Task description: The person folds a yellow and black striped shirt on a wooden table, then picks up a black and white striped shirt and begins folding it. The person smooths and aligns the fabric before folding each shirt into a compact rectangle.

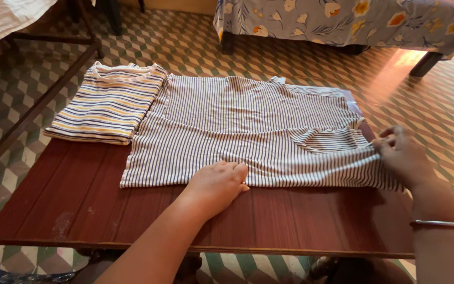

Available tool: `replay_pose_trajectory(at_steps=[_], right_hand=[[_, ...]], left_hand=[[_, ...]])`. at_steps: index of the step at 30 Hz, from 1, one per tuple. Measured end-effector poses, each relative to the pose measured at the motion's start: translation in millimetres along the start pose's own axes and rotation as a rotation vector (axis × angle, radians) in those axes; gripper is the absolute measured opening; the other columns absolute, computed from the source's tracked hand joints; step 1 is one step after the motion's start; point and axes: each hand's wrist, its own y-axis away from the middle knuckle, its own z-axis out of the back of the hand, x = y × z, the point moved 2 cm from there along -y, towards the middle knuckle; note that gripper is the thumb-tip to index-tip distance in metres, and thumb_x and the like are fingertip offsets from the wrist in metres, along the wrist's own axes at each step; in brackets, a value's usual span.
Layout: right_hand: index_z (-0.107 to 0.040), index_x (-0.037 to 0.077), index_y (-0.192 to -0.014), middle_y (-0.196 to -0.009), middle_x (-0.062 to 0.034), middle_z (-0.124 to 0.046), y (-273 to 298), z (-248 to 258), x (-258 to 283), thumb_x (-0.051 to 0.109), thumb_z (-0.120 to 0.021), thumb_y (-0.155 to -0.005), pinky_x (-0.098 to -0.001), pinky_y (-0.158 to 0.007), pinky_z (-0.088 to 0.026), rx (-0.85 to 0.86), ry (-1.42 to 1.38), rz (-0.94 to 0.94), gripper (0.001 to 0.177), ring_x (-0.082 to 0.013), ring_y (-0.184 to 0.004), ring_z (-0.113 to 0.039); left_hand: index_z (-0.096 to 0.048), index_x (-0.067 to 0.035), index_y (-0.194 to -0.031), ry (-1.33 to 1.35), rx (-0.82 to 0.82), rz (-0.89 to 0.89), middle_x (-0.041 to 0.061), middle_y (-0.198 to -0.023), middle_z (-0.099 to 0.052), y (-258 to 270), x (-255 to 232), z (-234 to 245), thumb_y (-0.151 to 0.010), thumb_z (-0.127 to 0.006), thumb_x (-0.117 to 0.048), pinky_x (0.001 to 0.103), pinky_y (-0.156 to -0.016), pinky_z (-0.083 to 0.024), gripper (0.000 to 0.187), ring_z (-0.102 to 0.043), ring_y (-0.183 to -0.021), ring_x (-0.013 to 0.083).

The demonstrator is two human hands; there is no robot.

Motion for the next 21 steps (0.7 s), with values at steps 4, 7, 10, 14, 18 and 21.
replay_pose_trajectory(at_steps=[4,7,10,14,18,21], right_hand=[[-0.055,0.003,-0.135,-0.118,-0.0267,-0.072,-8,-8,-10,0.034,-0.066,-0.103,-0.0494,-0.094,-0.052,-0.052,-0.042,-0.065,0.046,-0.0395,-0.108,-0.070],[-0.056,0.001,-0.134,-0.122,-0.0241,-0.069,-15,-21,-15,0.035,-0.076,-0.092,-0.0475,-0.093,-0.051,-0.048,-0.013,-0.035,0.057,-0.0377,-0.110,-0.066],[-0.053,0.000,-0.139,-0.122,-0.0239,-0.067,-16,-28,-21,0.039,-0.076,-0.090,-0.0418,-0.091,-0.053,0.138,-0.304,-0.081,0.067,-0.0308,-0.111,-0.066],[-0.054,-0.006,-0.137,-0.123,-0.0219,-0.067,-11,-28,-21,0.038,-0.079,-0.085,-0.0389,-0.092,-0.053,0.214,-0.388,-0.054,0.072,-0.0268,-0.114,-0.064],[-0.051,-0.003,-0.144,-0.123,-0.0227,-0.067,-8,-23,-17,0.040,-0.078,-0.082,-0.0401,-0.094,-0.052,0.208,-0.420,-0.015,0.080,-0.0296,-0.115,-0.064],[-0.038,-0.002,-0.154,-0.129,-0.0287,-0.060,-14,-17,-11,0.051,-0.079,-0.084,-0.0440,-0.099,-0.048,0.100,-0.322,-0.109,0.096,-0.0352,-0.123,-0.060]], left_hand=[[-0.057,-0.008,-0.097,0.034,-0.030,-0.008,0.007,-0.092,-0.067,4,-2,5,-0.086,-0.073,-0.035,0.043,-0.081,-0.053,0.033,-0.065,-0.095,0.0287],[-0.057,-0.008,-0.099,0.031,-0.004,-0.004,0.008,-0.094,-0.067,4,-4,10,-0.087,-0.073,-0.038,0.044,-0.083,-0.052,0.036,-0.065,-0.097,0.0292],[-0.059,-0.009,-0.099,0.099,0.057,0.040,0.008,-0.097,-0.069,6,-2,17,-0.086,-0.072,-0.042,0.045,-0.085,-0.052,0.038,-0.065,-0.100,0.0299],[-0.062,-0.015,-0.103,0.114,0.267,0.362,0.009,-0.102,-0.072,0,23,29,-0.097,-0.059,-0.052,0.046,-0.087,-0.052,0.038,-0.068,-0.101,0.0297],[-0.066,-0.013,-0.099,0.017,-0.040,0.492,0.007,-0.104,-0.073,2,72,54,-0.099,-0.058,-0.040,0.047,-0.085,-0.053,0.028,-0.068,-0.100,0.0288],[-0.067,-0.016,-0.108,-0.065,-0.089,0.585,0.004,-0.118,-0.068,11,104,55,-0.097,-0.061,-0.037,0.046,-0.092,-0.052,0.025,-0.062,-0.113,0.0281]])
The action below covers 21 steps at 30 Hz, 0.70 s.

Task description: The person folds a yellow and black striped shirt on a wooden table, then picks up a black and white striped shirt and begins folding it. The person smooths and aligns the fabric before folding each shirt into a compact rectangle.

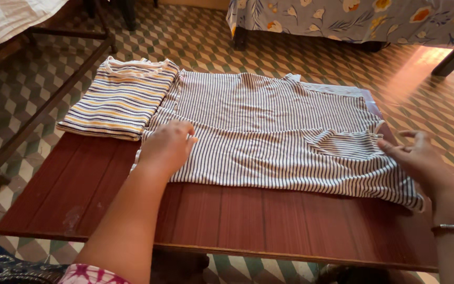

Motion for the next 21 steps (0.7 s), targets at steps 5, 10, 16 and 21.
replay_pose_trajectory(at_steps=[5,10,16,21], right_hand=[[-0.027,0.001,-0.157,-0.132,-0.0332,-0.060,-5,-10,31,0.057,-0.082,-0.077,-0.0518,-0.099,-0.048,-0.089,0.418,0.071,0.112,-0.0448,-0.125,-0.059],[-0.057,0.023,-0.141,-0.140,-0.0104,-0.064,18,-42,77,0.051,-0.072,-0.090,-0.0516,-0.108,-0.046,-0.113,0.796,0.409,0.060,-0.0353,-0.131,-0.059],[-0.055,0.030,-0.146,-0.134,-0.0156,-0.066,15,-79,124,0.041,-0.067,-0.093,-0.0500,-0.103,-0.049,0.181,0.770,0.230,0.055,-0.0332,-0.123,-0.062],[-0.068,0.021,-0.129,-0.120,-0.0156,-0.075,12,-80,135,0.031,-0.060,-0.100,-0.0503,-0.094,-0.055,0.085,0.749,0.264,0.032,-0.0351,-0.110,-0.072]], left_hand=[[-0.062,-0.022,-0.130,-0.100,-0.092,-0.031,0.007,-0.140,-0.052,-11,30,-20,-0.095,-0.062,-0.039,0.052,-0.111,-0.034,0.039,-0.041,-0.136,0.0315],[-0.055,-0.022,-0.141,-0.086,-0.176,-0.117,0.010,-0.148,-0.047,-26,43,-40,-0.097,-0.057,-0.040,0.056,-0.113,-0.023,0.047,-0.035,-0.139,0.0333],[-0.056,-0.026,-0.143,-0.038,-0.094,-0.099,0.008,-0.143,-0.051,-40,28,-49,-0.100,-0.054,-0.040,0.056,-0.115,-0.022,0.045,-0.038,-0.137,0.0300],[-0.065,-0.026,-0.131,-0.033,-0.135,-0.089,0.008,-0.136,-0.054,-36,22,-45,-0.098,-0.056,-0.039,0.056,-0.112,-0.023,0.037,-0.041,-0.132,0.0296]])
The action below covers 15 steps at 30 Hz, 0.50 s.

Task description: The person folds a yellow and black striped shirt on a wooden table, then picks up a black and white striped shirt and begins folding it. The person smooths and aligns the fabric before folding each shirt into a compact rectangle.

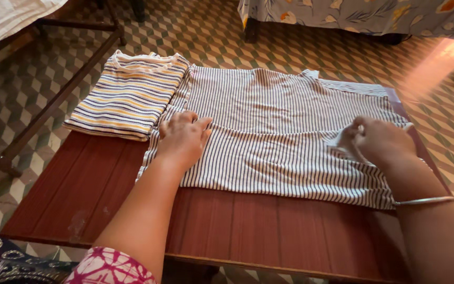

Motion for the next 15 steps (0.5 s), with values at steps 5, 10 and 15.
replay_pose_trajectory(at_steps=[5,10,15], right_hand=[[-0.061,0.011,-0.128,-0.111,-0.0244,-0.074,3,-6,7,0.035,-0.052,-0.108,-0.0544,-0.087,-0.055,-0.178,-0.025,-0.058,0.032,-0.0432,-0.099,-0.071],[-0.045,0.005,-0.143,-0.140,-0.0275,-0.057,3,-37,14,0.035,-0.052,-0.100,-0.0516,-0.104,-0.047,-0.117,-0.080,0.025,0.053,-0.0428,-0.128,-0.058],[-0.015,0.004,-0.163,-0.159,-0.0287,-0.033,1,-67,1,0.047,-0.041,-0.101,-0.0519,-0.116,-0.025,-0.123,-0.186,0.033,0.079,-0.0429,-0.147,-0.030]], left_hand=[[-0.069,-0.023,-0.114,-0.013,-0.035,0.036,0.004,-0.129,-0.057,-2,0,0,-0.103,-0.055,-0.034,0.052,-0.115,-0.028,0.021,-0.046,-0.130,0.0270],[-0.064,-0.018,-0.111,-0.034,-0.149,-0.032,0.004,-0.131,-0.056,-6,6,-3,-0.098,-0.057,-0.028,0.053,-0.110,-0.028,0.018,-0.045,-0.131,0.0273],[-0.051,-0.016,-0.137,-0.038,0.005,0.027,0.007,-0.149,-0.047,-9,21,-14,-0.103,-0.046,-0.037,0.055,-0.118,-0.021,0.040,-0.034,-0.145,0.0292]])
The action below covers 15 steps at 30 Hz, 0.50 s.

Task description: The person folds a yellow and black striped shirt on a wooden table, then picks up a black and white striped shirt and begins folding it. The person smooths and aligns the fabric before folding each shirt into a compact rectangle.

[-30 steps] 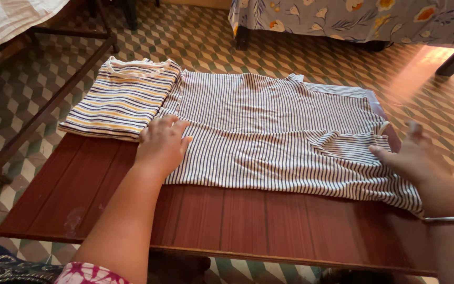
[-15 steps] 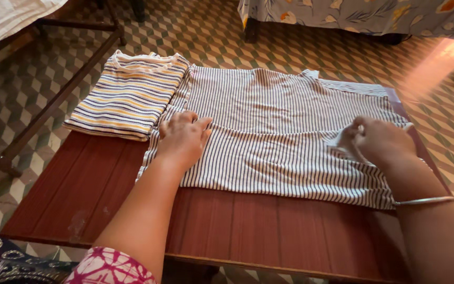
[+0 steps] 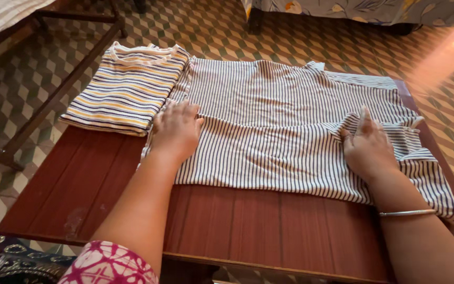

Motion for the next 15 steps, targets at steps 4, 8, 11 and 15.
replay_pose_trajectory(at_steps=[4,8,11,15], right_hand=[[-0.014,0.003,-0.161,-0.163,-0.0209,-0.028,1,1,-12,0.064,-0.031,-0.102,-0.0497,-0.120,-0.020,0.074,0.075,-0.079,0.087,-0.0356,-0.152,-0.023],[-0.022,0.001,-0.160,-0.168,-0.0149,-0.025,10,6,-24,0.065,-0.026,-0.101,-0.0499,-0.121,-0.021,0.078,0.132,-0.115,0.087,-0.0315,-0.154,-0.023],[-0.021,0.004,-0.159,-0.169,-0.0108,-0.019,15,7,-30,0.065,-0.024,-0.100,-0.0504,-0.121,-0.015,0.104,0.154,-0.147,0.085,-0.0298,-0.154,-0.018],[-0.021,0.003,-0.160,-0.167,-0.0125,-0.019,24,11,-24,0.063,-0.023,-0.102,-0.0503,-0.122,-0.011,0.012,0.236,-0.081,0.084,-0.0308,-0.154,-0.016]], left_hand=[[-0.032,-0.018,-0.157,-0.120,0.110,0.054,0.008,-0.165,-0.028,0,9,2,-0.102,-0.036,-0.051,0.054,-0.121,-0.014,0.065,-0.019,-0.152,0.0318],[-0.025,-0.016,-0.160,-0.160,0.158,0.085,0.008,-0.167,-0.023,4,7,7,-0.100,-0.034,-0.056,0.054,-0.120,-0.014,0.072,-0.017,-0.153,0.0314],[-0.024,-0.016,-0.159,-0.163,0.159,0.093,0.009,-0.167,-0.022,8,2,12,-0.100,-0.033,-0.055,0.054,-0.120,-0.013,0.072,-0.017,-0.153,0.0311],[-0.018,-0.012,-0.161,-0.258,0.160,0.084,0.011,-0.168,-0.016,18,-14,19,-0.104,-0.029,-0.051,0.052,-0.123,-0.008,0.070,-0.012,-0.156,0.0294]])
